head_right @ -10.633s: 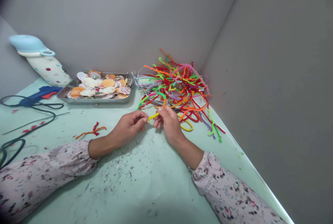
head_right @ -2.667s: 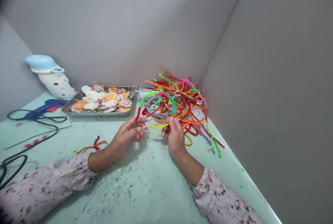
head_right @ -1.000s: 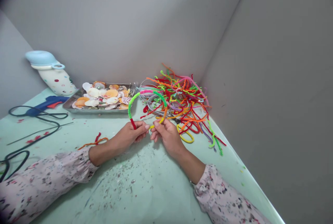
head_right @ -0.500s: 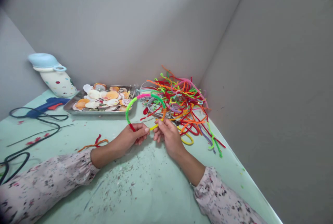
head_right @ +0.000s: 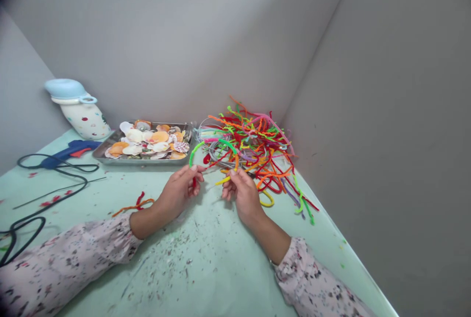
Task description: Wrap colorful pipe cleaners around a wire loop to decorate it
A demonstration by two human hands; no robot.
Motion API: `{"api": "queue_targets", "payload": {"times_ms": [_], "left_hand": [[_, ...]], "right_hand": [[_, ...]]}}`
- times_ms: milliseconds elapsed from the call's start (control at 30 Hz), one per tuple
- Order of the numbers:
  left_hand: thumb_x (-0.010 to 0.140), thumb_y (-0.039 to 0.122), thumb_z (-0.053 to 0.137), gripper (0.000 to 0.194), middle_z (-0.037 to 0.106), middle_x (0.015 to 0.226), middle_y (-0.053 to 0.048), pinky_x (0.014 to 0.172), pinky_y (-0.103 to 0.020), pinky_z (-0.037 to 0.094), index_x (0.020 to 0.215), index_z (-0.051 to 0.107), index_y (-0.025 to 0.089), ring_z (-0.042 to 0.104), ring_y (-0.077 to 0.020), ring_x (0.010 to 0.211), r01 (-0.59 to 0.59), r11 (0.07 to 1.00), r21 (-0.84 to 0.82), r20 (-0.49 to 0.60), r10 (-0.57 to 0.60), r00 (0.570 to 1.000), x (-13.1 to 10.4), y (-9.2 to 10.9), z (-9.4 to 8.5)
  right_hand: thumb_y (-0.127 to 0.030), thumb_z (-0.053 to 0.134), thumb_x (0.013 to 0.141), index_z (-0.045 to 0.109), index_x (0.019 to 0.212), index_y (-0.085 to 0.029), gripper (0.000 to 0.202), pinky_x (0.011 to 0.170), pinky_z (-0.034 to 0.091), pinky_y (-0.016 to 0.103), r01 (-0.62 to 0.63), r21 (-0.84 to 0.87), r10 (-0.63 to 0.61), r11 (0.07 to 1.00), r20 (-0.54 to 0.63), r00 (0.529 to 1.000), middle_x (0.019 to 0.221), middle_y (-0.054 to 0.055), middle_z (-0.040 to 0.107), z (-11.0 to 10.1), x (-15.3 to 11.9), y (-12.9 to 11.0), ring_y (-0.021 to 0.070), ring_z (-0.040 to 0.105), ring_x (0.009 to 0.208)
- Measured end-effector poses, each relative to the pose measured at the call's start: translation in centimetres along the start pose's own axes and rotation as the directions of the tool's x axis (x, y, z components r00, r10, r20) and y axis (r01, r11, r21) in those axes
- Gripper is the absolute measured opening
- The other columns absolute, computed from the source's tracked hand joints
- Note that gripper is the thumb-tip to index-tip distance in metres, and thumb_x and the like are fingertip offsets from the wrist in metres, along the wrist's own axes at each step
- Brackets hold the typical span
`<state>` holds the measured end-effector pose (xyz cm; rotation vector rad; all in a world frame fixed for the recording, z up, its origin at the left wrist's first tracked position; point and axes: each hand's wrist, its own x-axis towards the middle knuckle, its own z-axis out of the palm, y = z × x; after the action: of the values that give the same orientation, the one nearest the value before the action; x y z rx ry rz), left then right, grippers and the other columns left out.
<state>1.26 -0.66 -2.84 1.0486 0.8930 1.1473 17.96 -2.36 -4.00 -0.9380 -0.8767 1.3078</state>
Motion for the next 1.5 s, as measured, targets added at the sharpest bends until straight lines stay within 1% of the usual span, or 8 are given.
{"api": "queue_targets", "payload": {"times_ms": [233, 433, 667, 767, 900, 1033, 1233, 1500], "left_hand": [[0.079, 0.046, 0.057, 0.030, 0.047, 0.055, 0.006, 0.041, -0.017, 0.030, 0.082, 0.057, 0.016, 0.041, -0.0048, 0.044, -0.098, 0.992, 0.082, -0.072, 0.104, 0.992, 0.1, -0.1, -0.1], [0.079, 0.041, 0.057, 0.029, 0.053, 0.063, 0.004, 0.039, -0.016, 0.033, 0.094, 0.056, 0.016, 0.046, -0.0053, 0.044, -0.083, 0.996, -0.024, -0.100, 0.080, 0.992, 0.4, -0.1, -0.2], [0.079, 0.034, 0.053, 0.023, 0.052, 0.060, 0.004, 0.038, -0.017, 0.034, 0.092, 0.055, 0.014, 0.048, -0.0071, 0.042, -0.094, 0.995, -0.044, -0.169, 0.085, 0.982, 0.7, 0.1, -0.3], [0.080, 0.033, 0.052, 0.023, 0.052, 0.060, 0.004, 0.039, -0.018, 0.033, 0.092, 0.055, 0.014, 0.048, -0.0076, 0.043, -0.082, 0.996, -0.037, -0.164, 0.075, 0.984, 0.6, 0.3, -0.3], [0.082, 0.038, 0.052, 0.025, 0.055, 0.063, 0.002, 0.046, -0.019, 0.035, 0.088, 0.058, 0.015, 0.049, -0.0085, 0.051, -0.146, 0.981, 0.125, -0.104, 0.159, 0.982, 0.3, 0.4, -0.4], [0.084, 0.041, 0.051, 0.028, 0.047, 0.055, 0.004, 0.049, -0.019, 0.032, 0.077, 0.060, 0.015, 0.039, -0.0077, 0.050, -0.222, 0.931, 0.290, -0.120, 0.266, 0.956, 0.4, 0.4, -0.8], [0.084, 0.042, 0.050, 0.029, 0.046, 0.056, 0.004, 0.047, -0.020, 0.029, 0.077, 0.059, 0.015, 0.037, -0.0081, 0.049, -0.180, 0.954, 0.240, -0.115, 0.212, 0.970, 0.4, 0.4, -0.6], [0.080, 0.044, 0.056, 0.030, 0.050, 0.059, 0.003, 0.044, -0.019, 0.030, 0.079, 0.061, 0.014, 0.040, -0.0069, 0.047, -0.118, 0.975, 0.191, -0.036, 0.127, 0.991, 0.2, 0.5, -0.3]], "right_hand": [[-0.034, 0.061, 0.075, 0.054, 0.074, -0.018, 0.017, 0.037, 0.036, 0.018, -0.070, 0.031, 0.070, 0.997, 0.016, 0.997, 0.054, -0.003, 0.059, 0.2, 0.0, -1.6, 0.0092, 0.053, 0.041], [-0.034, 0.060, 0.076, 0.053, 0.080, -0.017, 0.019, 0.039, 0.036, 0.017, -0.145, -0.204, 0.169, 0.968, 0.107, 0.980, 0.065, -0.001, 0.062, 0.5, -0.4, -2.1, 0.0075, 0.055, 0.044], [-0.025, 0.061, 0.076, 0.053, 0.091, -0.019, 0.018, 0.046, 0.042, 0.020, -0.076, -0.503, 0.227, 0.861, 0.246, 0.942, 0.068, -0.003, 0.061, 1.8, -1.6, -2.9, 0.0085, 0.058, 0.049], [-0.027, 0.058, 0.079, 0.054, 0.089, -0.018, 0.014, 0.046, 0.042, 0.020, -0.056, -0.542, 0.241, 0.839, 0.278, 0.930, 0.074, -0.001, 0.061, 1.5, -1.5, -4.0, 0.0090, 0.059, 0.052], [-0.030, 0.058, 0.080, 0.054, 0.084, -0.017, 0.014, 0.048, 0.043, 0.020, -0.036, -0.533, 0.219, 0.845, 0.284, 0.934, 0.073, -0.001, 0.060, 0.7, -1.0, -5.0, 0.0088, 0.060, 0.054], [-0.031, 0.059, 0.080, 0.054, 0.088, -0.016, 0.017, 0.049, 0.043, 0.020, -0.089, -0.545, 0.296, 0.834, 0.305, 0.905, 0.080, 0.002, 0.063, 0.2, -1.0, -5.3, 0.0091, 0.062, 0.057], [-0.035, 0.062, 0.078, 0.055, 0.089, -0.016, 0.023, 0.051, 0.044, 0.020, -0.098, -0.633, 0.372, 0.768, 0.316, 0.873, 0.082, 0.003, 0.064, -0.8, -0.7, -6.3, 0.0103, 0.063, 0.061], [-0.036, 0.064, 0.076, 0.056, 0.090, -0.016, 0.025, 0.047, 0.042, 0.019, -0.134, -0.634, 0.447, 0.762, 0.365, 0.817, 0.080, 0.001, 0.063, -2.8, 0.2, -6.7, 0.0114, 0.063, 0.064]]}}
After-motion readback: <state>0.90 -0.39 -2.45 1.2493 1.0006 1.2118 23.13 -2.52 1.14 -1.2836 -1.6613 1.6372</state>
